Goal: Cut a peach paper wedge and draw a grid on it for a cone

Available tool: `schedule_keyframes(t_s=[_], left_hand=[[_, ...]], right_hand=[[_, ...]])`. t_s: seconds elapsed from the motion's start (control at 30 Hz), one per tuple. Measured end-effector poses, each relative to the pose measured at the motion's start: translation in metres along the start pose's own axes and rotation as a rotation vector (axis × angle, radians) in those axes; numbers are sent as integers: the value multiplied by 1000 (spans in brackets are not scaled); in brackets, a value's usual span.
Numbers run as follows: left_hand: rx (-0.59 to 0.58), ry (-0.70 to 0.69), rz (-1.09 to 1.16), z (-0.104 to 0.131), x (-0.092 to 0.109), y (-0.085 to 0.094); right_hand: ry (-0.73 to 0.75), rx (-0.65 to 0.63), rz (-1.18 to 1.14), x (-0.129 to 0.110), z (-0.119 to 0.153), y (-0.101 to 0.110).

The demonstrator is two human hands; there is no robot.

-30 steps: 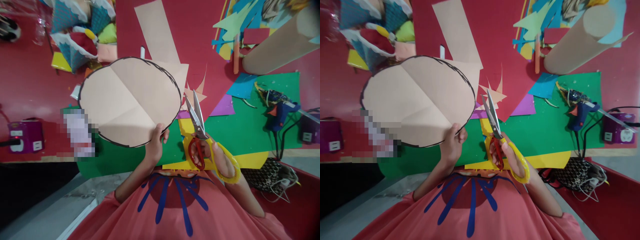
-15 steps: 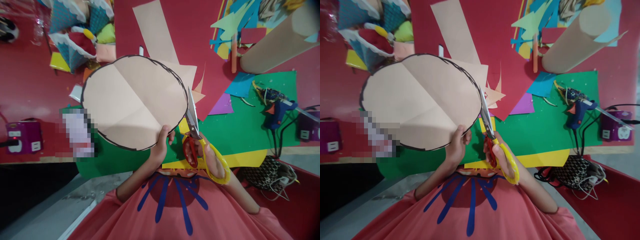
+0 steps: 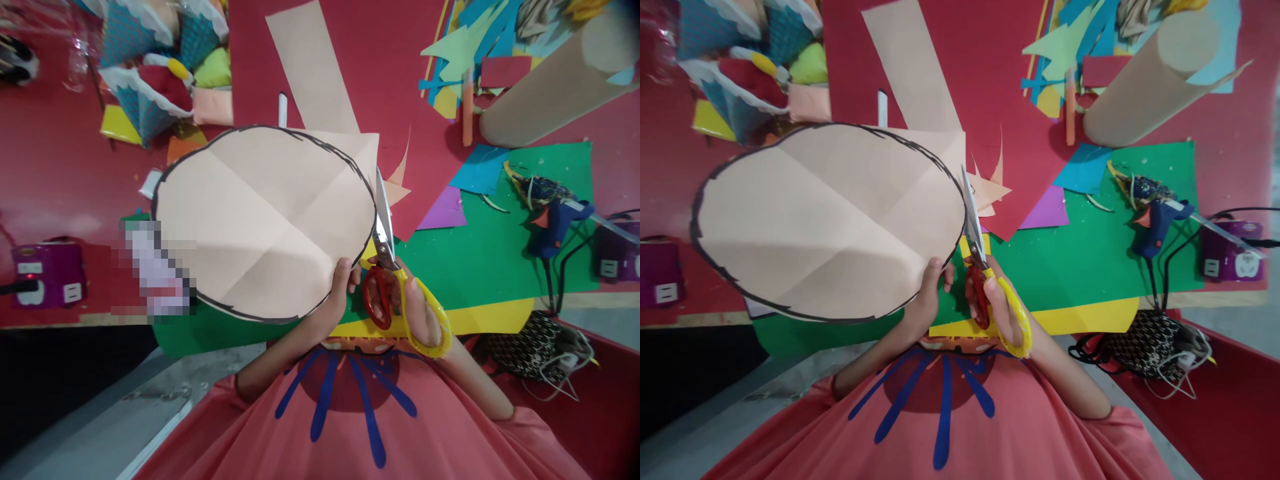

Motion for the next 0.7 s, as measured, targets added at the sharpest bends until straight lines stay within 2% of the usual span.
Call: schedule_keyframes(t_s=[0.17, 0.43, 0.7], left_hand=[[-17, -35, -4, 0, -6, -1], [-2, -10, -16, -2, 4, 3], [-5, -15, -12, -4, 4, 6]], right_hand=[[48, -6, 56, 0, -1, 1], [68, 10, 100, -3, -2, 8], [46, 26, 125, -6, -2, 10]])
Point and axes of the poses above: each hand's wrist, its own z-axis away from the middle knuckle, its own y-axis out of the back of the hand, x = y × z, the point moved 1 cm from there along -z, towards the middle knuckle, and after that the axes turned 8 degrees about y, right-handed, at the moved point
